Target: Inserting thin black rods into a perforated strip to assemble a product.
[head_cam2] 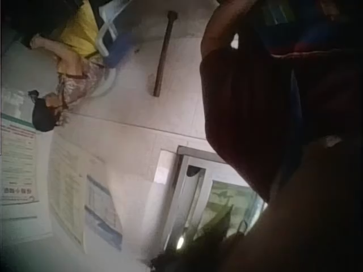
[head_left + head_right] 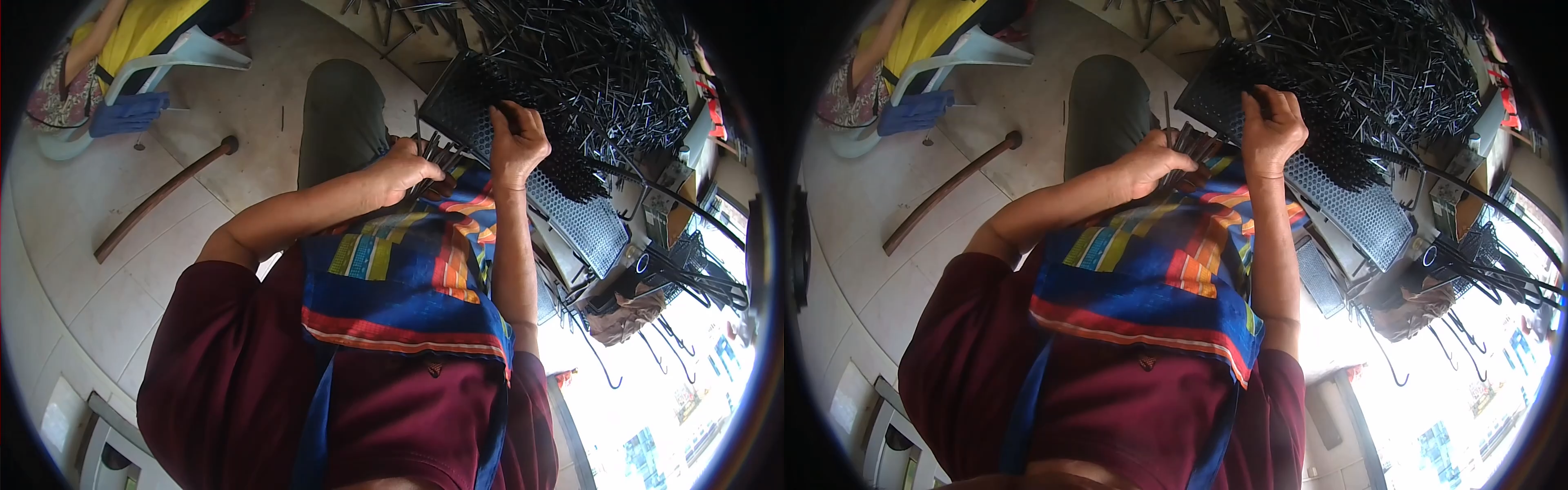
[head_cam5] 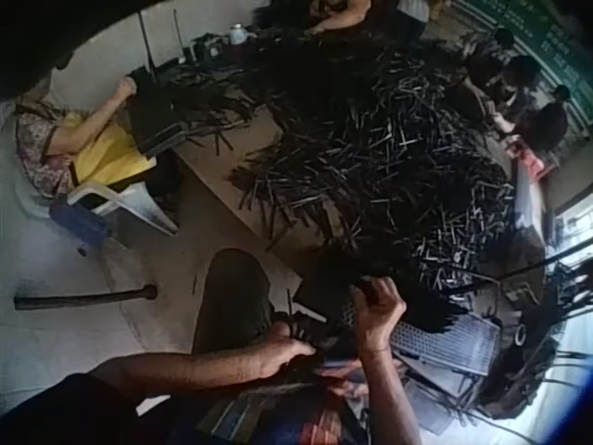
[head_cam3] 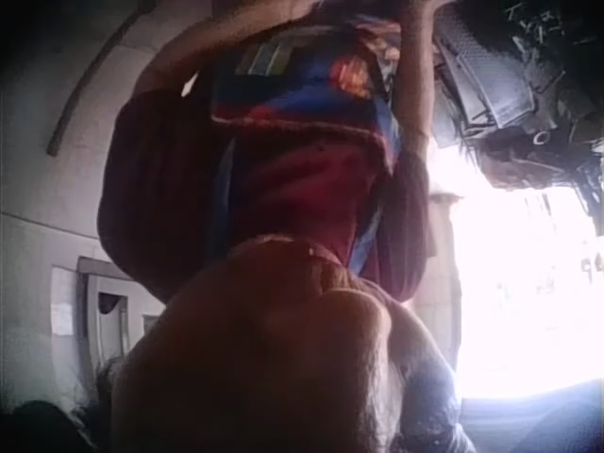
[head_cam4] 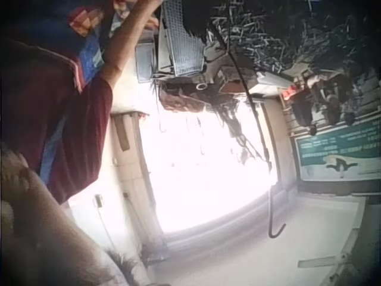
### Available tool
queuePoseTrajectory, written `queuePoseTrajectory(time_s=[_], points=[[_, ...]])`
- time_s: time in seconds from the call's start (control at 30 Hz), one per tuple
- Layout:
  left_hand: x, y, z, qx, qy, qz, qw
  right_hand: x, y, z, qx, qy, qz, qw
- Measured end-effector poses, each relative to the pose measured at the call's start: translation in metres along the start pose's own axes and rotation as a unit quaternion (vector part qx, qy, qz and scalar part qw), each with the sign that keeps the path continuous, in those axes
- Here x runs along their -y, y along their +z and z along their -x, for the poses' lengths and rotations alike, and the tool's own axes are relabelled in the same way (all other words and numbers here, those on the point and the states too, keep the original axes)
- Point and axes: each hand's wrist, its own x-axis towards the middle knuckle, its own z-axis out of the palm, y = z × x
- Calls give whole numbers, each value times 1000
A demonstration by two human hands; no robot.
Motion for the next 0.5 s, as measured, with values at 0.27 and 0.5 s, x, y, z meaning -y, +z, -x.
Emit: queuePoseTrajectory(time_s=[0.27,0.5], points=[[-8,6,-9,-35,44,51,997,0,-2,-13,7,14,16,1000],[-12,2,-17,6,45,67,997,-3,0,-15,10,21,34,999]])
